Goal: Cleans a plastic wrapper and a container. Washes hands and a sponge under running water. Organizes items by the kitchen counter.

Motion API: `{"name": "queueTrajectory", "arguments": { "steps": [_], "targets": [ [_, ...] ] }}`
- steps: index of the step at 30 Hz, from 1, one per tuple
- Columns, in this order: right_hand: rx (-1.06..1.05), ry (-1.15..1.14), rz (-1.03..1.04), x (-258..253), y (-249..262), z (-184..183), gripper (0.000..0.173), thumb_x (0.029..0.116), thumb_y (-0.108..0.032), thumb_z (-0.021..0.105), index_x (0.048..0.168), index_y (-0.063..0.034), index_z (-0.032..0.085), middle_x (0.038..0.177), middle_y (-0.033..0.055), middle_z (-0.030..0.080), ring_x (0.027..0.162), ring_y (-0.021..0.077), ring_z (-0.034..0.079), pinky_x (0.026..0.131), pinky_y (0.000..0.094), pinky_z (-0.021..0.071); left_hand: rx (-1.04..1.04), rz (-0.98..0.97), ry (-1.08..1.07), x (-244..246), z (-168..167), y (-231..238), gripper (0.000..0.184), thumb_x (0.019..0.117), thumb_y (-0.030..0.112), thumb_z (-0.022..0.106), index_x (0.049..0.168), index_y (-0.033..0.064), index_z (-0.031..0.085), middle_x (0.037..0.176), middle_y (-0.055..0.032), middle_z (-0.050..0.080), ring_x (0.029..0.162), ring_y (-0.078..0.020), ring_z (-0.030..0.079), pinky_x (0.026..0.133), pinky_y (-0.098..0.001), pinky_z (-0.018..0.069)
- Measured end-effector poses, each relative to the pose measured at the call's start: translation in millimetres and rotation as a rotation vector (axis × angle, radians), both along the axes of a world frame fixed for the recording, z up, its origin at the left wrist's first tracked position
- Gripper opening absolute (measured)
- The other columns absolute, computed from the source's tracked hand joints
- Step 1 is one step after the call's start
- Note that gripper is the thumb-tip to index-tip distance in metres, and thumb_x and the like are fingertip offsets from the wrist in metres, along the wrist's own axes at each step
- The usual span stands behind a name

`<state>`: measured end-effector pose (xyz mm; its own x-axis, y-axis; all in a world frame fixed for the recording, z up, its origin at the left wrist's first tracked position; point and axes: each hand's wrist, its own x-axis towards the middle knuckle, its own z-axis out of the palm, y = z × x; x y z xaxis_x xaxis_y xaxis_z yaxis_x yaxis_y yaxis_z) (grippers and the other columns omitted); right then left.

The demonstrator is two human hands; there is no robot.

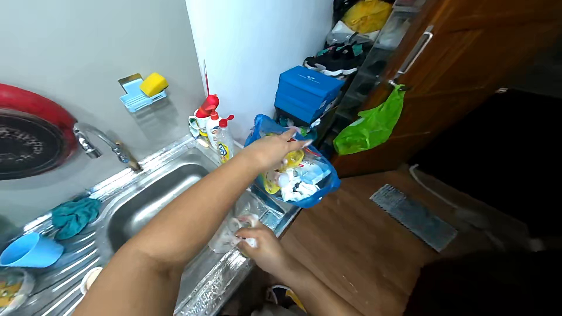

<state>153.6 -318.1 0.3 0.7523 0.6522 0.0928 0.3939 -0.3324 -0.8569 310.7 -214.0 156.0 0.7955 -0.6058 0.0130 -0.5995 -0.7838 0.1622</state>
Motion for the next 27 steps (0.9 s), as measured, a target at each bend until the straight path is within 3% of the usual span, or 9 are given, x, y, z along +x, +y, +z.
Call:
{"name": "queueTrajectory", "arguments": {
  "steps": [1, 3, 7, 11, 15, 17, 20, 23, 27],
  "targets": [
    [-0.014, 0.009, 0.022, 3.3, 0.2, 0.0, 0.025, 0.0958, -0.028, 0.065, 0.11, -0.0129, 0.079, 0.132, 0.0174, 0.065, 0.121, 0.026, 0.063, 0.103, 0.0454, 0.0519, -0.022, 0.006, 0.028, 1.8, 2.0, 0.8, 0.093, 0.0827, 0.012, 0.084, 0.16, 0.0265, 0.035, 0.167, -0.0198, 0.021, 0.132, -0.0415, 0.054, 0.101, -0.0559, 0.0513],
    [-0.04, 0.028, 0.069, 10.3, 4.1, -0.8, 0.027, 0.097, -0.031, 0.063, 0.111, -0.0136, 0.079, 0.132, 0.0158, 0.065, 0.12, 0.0251, 0.064, 0.103, 0.0456, 0.0518, -0.096, 0.002, 0.024, 3.7, 4.0, 3.9, 0.104, 0.0743, 0.013, 0.09, 0.161, 0.0254, 0.034, 0.167, -0.0214, 0.021, 0.133, -0.0415, 0.054, 0.1, -0.0557, 0.0526],
    [-0.068, 0.072, 0.139, 18.1, 13.9, -2.7, 0.025, 0.0975, -0.03, 0.066, 0.112, -0.0141, 0.079, 0.135, 0.0118, 0.064, 0.122, 0.0215, 0.063, 0.105, 0.0423, 0.0518, -0.117, -0.115, -0.269, -12.3, 9.0, 18.7, 0.045, 0.0865, 0.004, 0.076, 0.13, 0.0105, 0.067, 0.134, -0.0192, 0.058, 0.115, -0.0338, 0.063, 0.095, -0.0459, 0.056],
    [-0.08, 0.094, 0.17, 25.1, 20.1, -5.8, 0.021, 0.0945, -0.022, 0.07, 0.111, -0.0107, 0.078, 0.138, 0.013, 0.062, 0.125, 0.0248, 0.061, 0.105, 0.0464, 0.0507, -0.056, -0.22, -0.422, -49.3, 0.4, 50.6, 0.024, 0.0934, -0.005, 0.06, 0.11, 0.0071, 0.072, 0.099, -0.0118, 0.072, 0.097, -0.0287, 0.071, 0.086, -0.0429, 0.0569],
    [-0.044, 0.056, 0.214, 35.5, 29.0, -11.6, 0.02, 0.0935, -0.022, 0.071, 0.108, -0.0107, 0.079, 0.133, 0.0126, 0.064, 0.121, 0.0245, 0.062, 0.101, 0.0473, 0.0531, -0.214, -0.087, -0.179, -85.4, -3.4, 94.3, 0.045, 0.0886, -0.009, 0.06, 0.131, 0.0032, 0.067, 0.138, -0.0161, 0.064, 0.126, -0.0271, 0.063, 0.107, -0.0413, 0.0502],
    [-0.008, 0.026, 0.229, 41.4, 29.6, -14.0, 0.019, 0.0922, -0.023, 0.071, 0.105, -0.0117, 0.079, 0.13, 0.0115, 0.066, 0.117, 0.0236, 0.064, 0.099, 0.0472, 0.0546, -0.362, 0.076, -0.148, -107.9, -11.2, 129.4, 0.037, 0.0874, -0.006, 0.065, 0.123, 0.0004, 0.07, 0.131, -0.0149, 0.066, 0.118, -0.0232, 0.065, 0.101, -0.0394, 0.0544],
    [-0.014, 0.049, 0.228, 49.7, 19.4, -13.5, 0.016, 0.0929, -0.02, 0.072, 0.103, -0.0103, 0.079, 0.131, 0.0125, 0.065, 0.118, 0.0249, 0.064, 0.099, 0.0482, 0.0546, -0.194, 0.56, 0.097, -163.4, -71.9, 203.9, 0.021, 0.0897, 0.009, 0.073, 0.11, 0.0038, 0.073, 0.112, -0.0147, 0.069, 0.101, -0.0278, 0.068, 0.091, -0.0485, 0.0567],
    [-0.019, 0.08, 0.21, 55.5, 4.6, -20.1, 0.016, 0.0917, -0.017, 0.072, 0.103, -0.0085, 0.078, 0.132, 0.0139, 0.063, 0.117, 0.0239, 0.064, 0.098, 0.0456, 0.0557, 0.061, 0.954, 0.615, -230.7, -185.2, 246.1, 0.046, 0.0866, 0.02, 0.081, 0.129, 0.0062, 0.068, 0.131, -0.0231, 0.063, 0.121, -0.0426, 0.061, 0.101, -0.065, 0.0478],
    [-0.027, 0.083, 0.208, 51.1, -14.3, -24.1, 0.021, 0.0897, -0.021, 0.07, 0.104, -0.0089, 0.079, 0.129, 0.0127, 0.066, 0.117, 0.0207, 0.065, 0.099, 0.0407, 0.055, 0.091, 1.146, 0.808, -270.5, -265.1, 238.5, 0.048, 0.0876, 0.015, 0.076, 0.133, 0.0078, 0.065, 0.134, -0.0239, 0.059, 0.119, -0.0424, 0.062, 0.099, -0.0616, 0.0511]
  ]
}}
